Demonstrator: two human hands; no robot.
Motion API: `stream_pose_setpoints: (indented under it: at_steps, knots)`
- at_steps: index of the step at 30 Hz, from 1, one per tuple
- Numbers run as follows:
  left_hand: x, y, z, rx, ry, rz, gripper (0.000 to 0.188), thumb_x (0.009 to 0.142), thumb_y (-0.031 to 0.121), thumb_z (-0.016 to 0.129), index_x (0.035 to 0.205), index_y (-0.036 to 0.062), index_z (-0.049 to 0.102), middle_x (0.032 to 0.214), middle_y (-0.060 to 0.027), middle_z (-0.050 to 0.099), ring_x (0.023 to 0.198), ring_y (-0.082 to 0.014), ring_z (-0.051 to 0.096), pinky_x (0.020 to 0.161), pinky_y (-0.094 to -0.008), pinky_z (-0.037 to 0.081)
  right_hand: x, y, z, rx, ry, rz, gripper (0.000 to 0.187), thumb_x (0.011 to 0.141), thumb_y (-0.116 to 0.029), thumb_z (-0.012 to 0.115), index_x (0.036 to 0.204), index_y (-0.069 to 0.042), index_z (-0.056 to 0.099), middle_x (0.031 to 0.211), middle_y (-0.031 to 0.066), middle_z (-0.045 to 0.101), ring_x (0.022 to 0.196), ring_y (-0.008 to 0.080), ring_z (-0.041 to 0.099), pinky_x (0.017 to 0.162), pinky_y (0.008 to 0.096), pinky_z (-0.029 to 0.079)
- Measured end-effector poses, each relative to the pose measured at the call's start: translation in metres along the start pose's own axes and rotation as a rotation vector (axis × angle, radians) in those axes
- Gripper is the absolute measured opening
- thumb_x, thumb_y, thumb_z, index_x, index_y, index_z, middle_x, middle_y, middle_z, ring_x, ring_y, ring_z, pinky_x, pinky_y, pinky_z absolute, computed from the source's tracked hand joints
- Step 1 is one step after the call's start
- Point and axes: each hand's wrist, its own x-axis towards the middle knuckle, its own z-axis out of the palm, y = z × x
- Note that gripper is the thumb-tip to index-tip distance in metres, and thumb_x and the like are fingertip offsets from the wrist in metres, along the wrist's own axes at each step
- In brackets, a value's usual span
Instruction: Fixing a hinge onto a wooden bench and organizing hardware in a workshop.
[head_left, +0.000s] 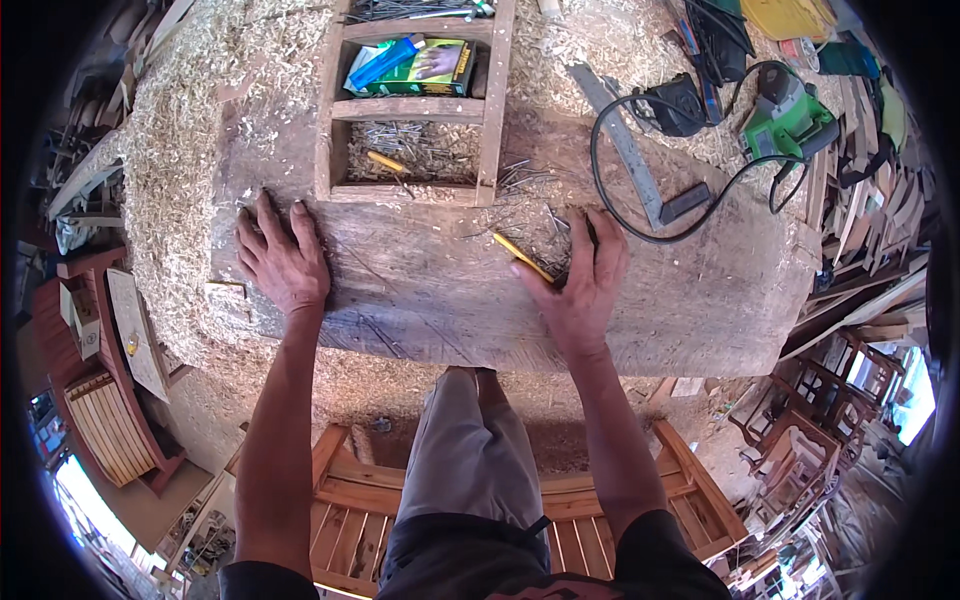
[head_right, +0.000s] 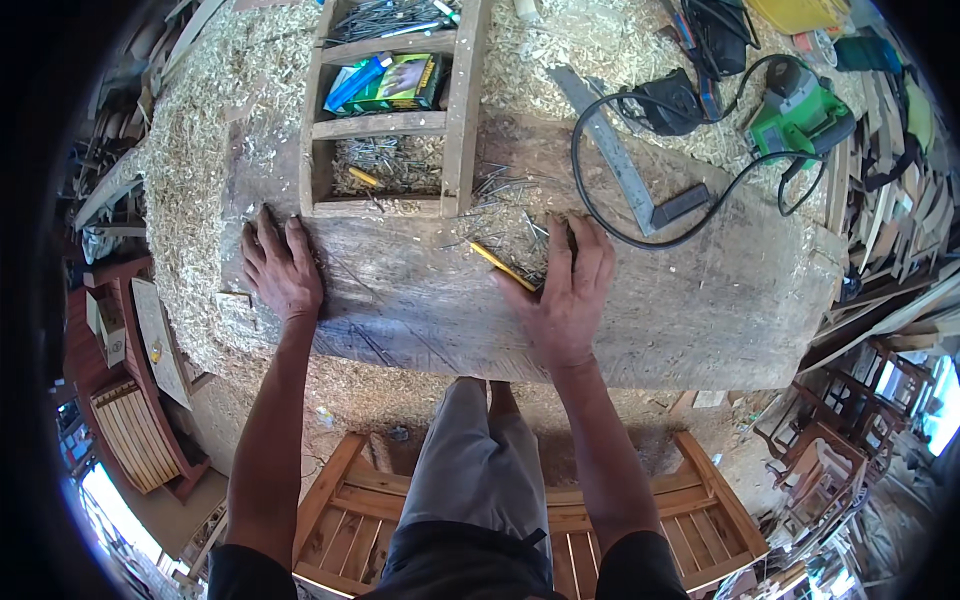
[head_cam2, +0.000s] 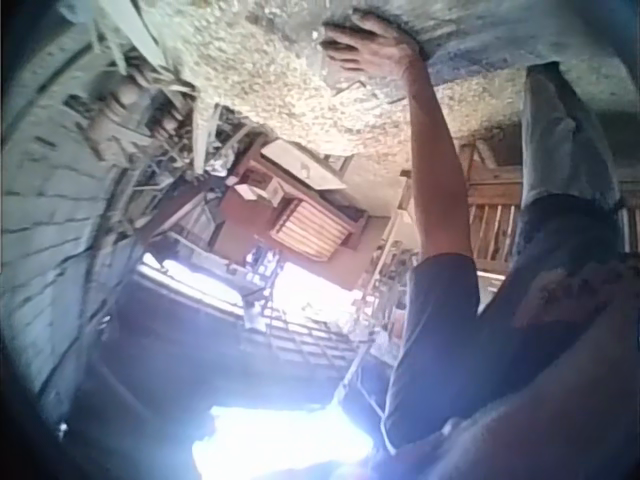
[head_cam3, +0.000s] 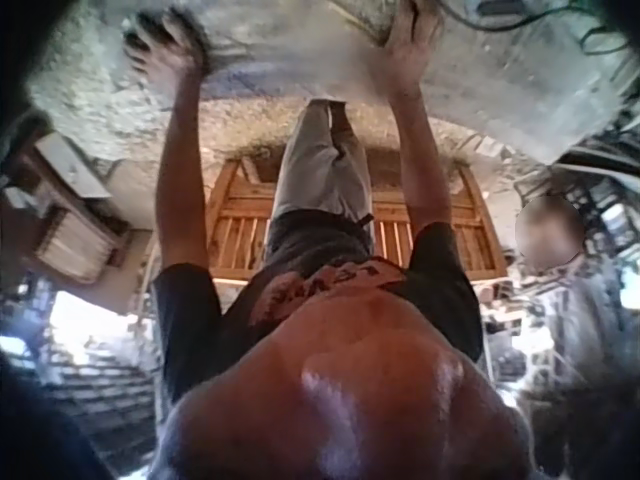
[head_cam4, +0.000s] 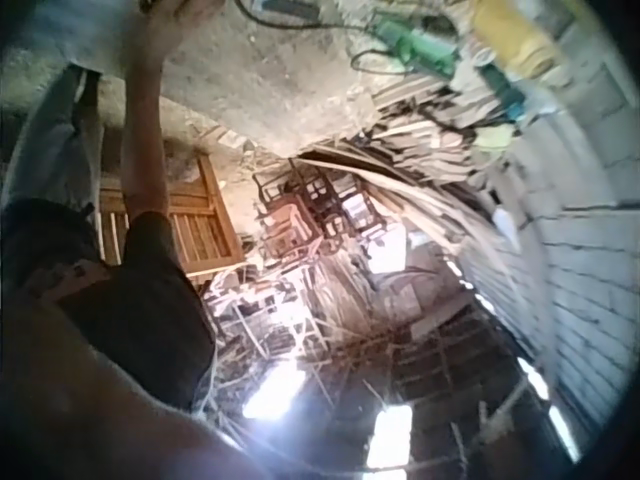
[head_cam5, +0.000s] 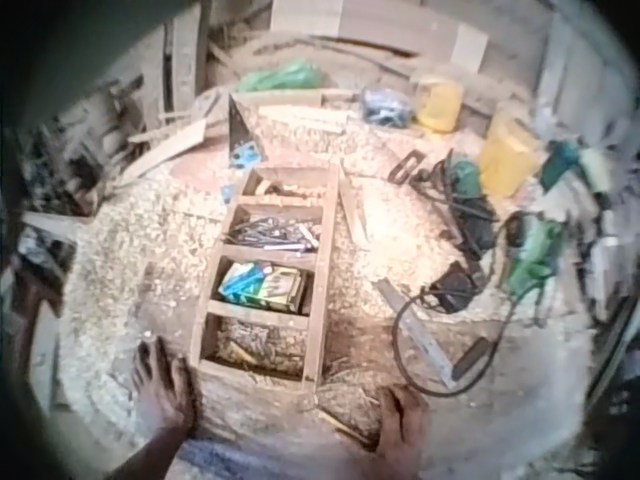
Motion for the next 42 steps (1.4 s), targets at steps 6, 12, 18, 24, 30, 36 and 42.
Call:
stream_pose_setpoints:
  at_steps: [6,12,18,24,30,36,42]
  knots:
    - [-0.001,-0.005,0.003,-0.018,-0.002,0.003,0.07,0.111,0.062,0.045,0.165,0.0178,0.049,0.165,-0.0271,0.044,0.153,-0.046,0.038,0.126,-0.0579,0.026,-0.009,0.005,-0.009,0.113,-0.04,0.036,0.102,0.071,-0.038,0.098,0.154,0.0,0.052,0.156,0.023,0.048,0.146,0.0451,0.046,0.121,0.06,0.039]
    - [-0.001,-0.001,0.001,-0.01,-0.03,-0.008,0.071,0.111,0.063,0.044,0.166,0.0179,0.046,0.167,-0.0278,0.042,0.154,-0.0454,0.037,0.127,-0.0574,0.024,-0.047,0.0,-0.01,-0.137,-0.086,0.051,0.079,0.095,-0.041,0.076,0.162,-0.008,0.049,0.167,0.0261,0.039,0.155,0.0489,0.038,0.125,0.0663,0.031]
    - [0.0,-0.001,0.0,-0.013,-0.042,-0.016,0.071,0.111,0.063,0.043,0.167,0.0184,0.045,0.167,-0.0279,0.041,0.155,-0.0452,0.036,0.127,-0.0574,0.024,-0.047,-0.029,0.006,-0.199,-0.245,-0.013,0.064,0.107,-0.043,0.058,0.165,-0.018,0.048,0.173,0.026,0.032,0.16,0.049,0.03,0.127,0.0694,0.024]
    - [-0.001,0.003,-0.003,-0.031,-0.047,-0.031,0.071,0.111,0.062,0.044,0.167,0.0189,0.045,0.167,-0.028,0.042,0.155,-0.0456,0.036,0.128,-0.0576,0.023,-0.028,-0.042,0.014,-0.221,-0.251,-0.033,0.07,0.103,-0.045,0.067,0.164,-0.017,0.049,0.169,0.0246,0.035,0.159,0.0484,0.03,0.127,0.0683,0.026]
    - [-0.001,0.001,0.0,0.002,-0.038,-0.023,0.072,0.111,0.062,0.044,0.167,0.0185,0.045,0.166,-0.0284,0.043,0.154,-0.046,0.038,0.127,-0.0578,0.024,-0.023,-0.024,0.007,-0.091,-0.072,0.08,0.091,0.088,-0.055,0.082,0.159,-0.005,0.051,0.155,0.0242,0.045,0.151,0.0501,0.037,0.123,0.0675,0.033]
    - [-0.002,0.0,0.001,-0.02,-0.025,-0.013,0.071,0.111,0.062,0.045,0.167,0.0185,0.045,0.166,-0.028,0.043,0.153,-0.0462,0.039,0.127,-0.0583,0.025,-0.022,-0.015,-0.002,-0.011,-0.01,0.068,0.106,0.075,-0.054,0.093,0.155,0.0,0.05,0.148,0.024,0.047,0.146,0.0501,0.041,0.12,0.0635,0.038]
    - [-0.001,-0.003,-0.001,-0.014,-0.045,-0.006,0.071,0.11,0.062,0.045,0.167,0.0192,0.045,0.167,-0.028,0.042,0.153,-0.0463,0.038,0.127,-0.0591,0.025,-0.03,-0.011,-0.019,0.02,0.024,0.039,0.108,0.073,-0.048,0.097,0.156,0.001,0.048,0.148,0.0244,0.048,0.144,0.0504,0.044,0.121,0.0617,0.039]
